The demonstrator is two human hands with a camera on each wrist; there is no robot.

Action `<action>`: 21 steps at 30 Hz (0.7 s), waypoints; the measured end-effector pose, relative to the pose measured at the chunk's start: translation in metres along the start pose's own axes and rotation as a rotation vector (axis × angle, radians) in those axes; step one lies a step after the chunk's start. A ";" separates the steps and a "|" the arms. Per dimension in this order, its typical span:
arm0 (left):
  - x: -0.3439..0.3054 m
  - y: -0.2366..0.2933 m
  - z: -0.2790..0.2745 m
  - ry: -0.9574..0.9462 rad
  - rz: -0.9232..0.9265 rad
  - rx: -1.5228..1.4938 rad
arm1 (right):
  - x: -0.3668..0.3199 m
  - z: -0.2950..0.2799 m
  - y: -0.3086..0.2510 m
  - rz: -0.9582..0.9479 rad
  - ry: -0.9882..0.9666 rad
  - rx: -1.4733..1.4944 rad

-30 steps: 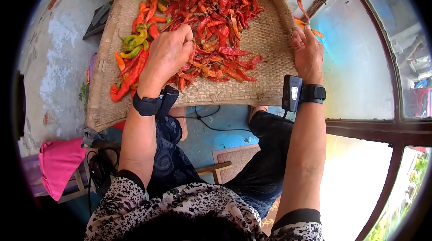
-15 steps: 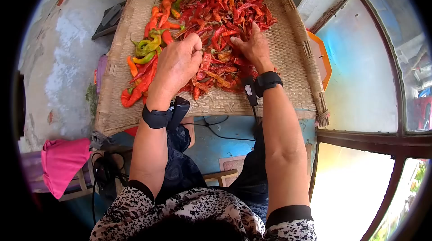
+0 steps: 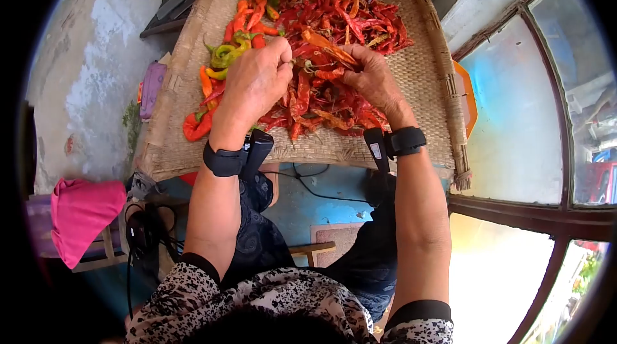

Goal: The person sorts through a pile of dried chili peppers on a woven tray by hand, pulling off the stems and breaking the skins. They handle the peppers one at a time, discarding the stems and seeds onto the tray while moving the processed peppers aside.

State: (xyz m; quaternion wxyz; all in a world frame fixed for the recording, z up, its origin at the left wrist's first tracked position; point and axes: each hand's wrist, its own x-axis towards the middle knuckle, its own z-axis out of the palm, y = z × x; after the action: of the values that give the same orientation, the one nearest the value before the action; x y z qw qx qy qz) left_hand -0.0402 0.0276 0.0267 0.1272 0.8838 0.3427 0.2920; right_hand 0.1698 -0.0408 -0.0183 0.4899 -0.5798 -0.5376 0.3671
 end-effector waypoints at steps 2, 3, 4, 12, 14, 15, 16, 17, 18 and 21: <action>0.000 0.003 0.001 -0.008 -0.003 0.001 | -0.018 -0.008 -0.012 0.031 -0.052 -0.097; 0.000 0.004 0.003 -0.012 0.005 -0.003 | -0.025 -0.013 -0.011 -0.035 0.001 -0.263; -0.001 0.005 0.006 -0.018 0.013 -0.007 | -0.033 -0.018 -0.012 -0.030 0.005 -0.265; 0.000 0.017 0.025 -0.095 0.076 0.022 | -0.066 -0.052 -0.002 -0.100 0.139 -0.831; 0.003 0.022 0.026 -0.144 0.037 0.016 | -0.068 -0.053 -0.004 -0.080 0.199 -0.879; 0.003 0.023 0.026 -0.149 0.047 0.031 | -0.068 -0.053 -0.007 -0.084 0.221 -0.879; 0.004 0.024 0.029 -0.151 0.053 0.031 | -0.068 -0.052 -0.011 -0.081 0.227 -0.879; 0.004 0.023 0.033 -0.136 0.070 0.032 | -0.070 -0.052 -0.015 -0.062 0.283 -0.863; 0.003 0.024 0.036 -0.123 0.085 0.032 | -0.073 -0.051 -0.018 -0.039 0.338 -0.846; 0.003 0.030 0.037 -0.145 0.089 0.017 | -0.074 -0.060 -0.001 -0.090 0.368 -0.660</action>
State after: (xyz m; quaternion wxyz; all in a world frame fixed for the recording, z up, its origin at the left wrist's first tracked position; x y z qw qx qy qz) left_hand -0.0003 0.0069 0.0108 0.1310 0.9181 0.2954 0.2296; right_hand 0.2148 -0.1245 -0.0099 0.3806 -0.7384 -0.5551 0.0419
